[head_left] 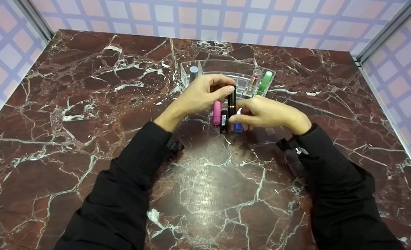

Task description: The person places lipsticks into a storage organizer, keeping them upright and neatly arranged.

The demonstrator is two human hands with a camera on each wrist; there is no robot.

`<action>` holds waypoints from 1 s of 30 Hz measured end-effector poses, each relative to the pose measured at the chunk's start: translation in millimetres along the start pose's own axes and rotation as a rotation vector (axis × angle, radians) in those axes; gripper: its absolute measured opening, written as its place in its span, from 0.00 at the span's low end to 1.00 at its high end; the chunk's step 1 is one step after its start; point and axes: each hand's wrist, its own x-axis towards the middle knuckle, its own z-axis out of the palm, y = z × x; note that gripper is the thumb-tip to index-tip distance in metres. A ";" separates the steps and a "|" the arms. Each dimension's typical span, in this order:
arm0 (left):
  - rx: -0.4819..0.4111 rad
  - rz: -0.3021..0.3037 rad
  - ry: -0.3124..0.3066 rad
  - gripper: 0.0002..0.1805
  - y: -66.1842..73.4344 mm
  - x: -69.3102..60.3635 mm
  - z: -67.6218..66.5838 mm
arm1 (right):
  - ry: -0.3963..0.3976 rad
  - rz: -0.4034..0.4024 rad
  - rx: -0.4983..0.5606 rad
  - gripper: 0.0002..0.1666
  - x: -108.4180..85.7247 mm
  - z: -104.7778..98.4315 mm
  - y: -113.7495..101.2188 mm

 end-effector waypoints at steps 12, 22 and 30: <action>0.012 0.004 0.014 0.18 0.4 -0.1 1.3 | -0.004 -0.015 0.019 0.18 2.5 2.4 -4.2; 0.050 0.013 0.016 0.18 0.4 0.2 1.1 | -0.011 -0.022 0.014 0.17 2.8 3.6 -5.2; 0.054 0.019 0.018 0.18 -0.3 0.6 1.3 | -0.011 -0.026 0.005 0.18 2.9 3.4 -5.1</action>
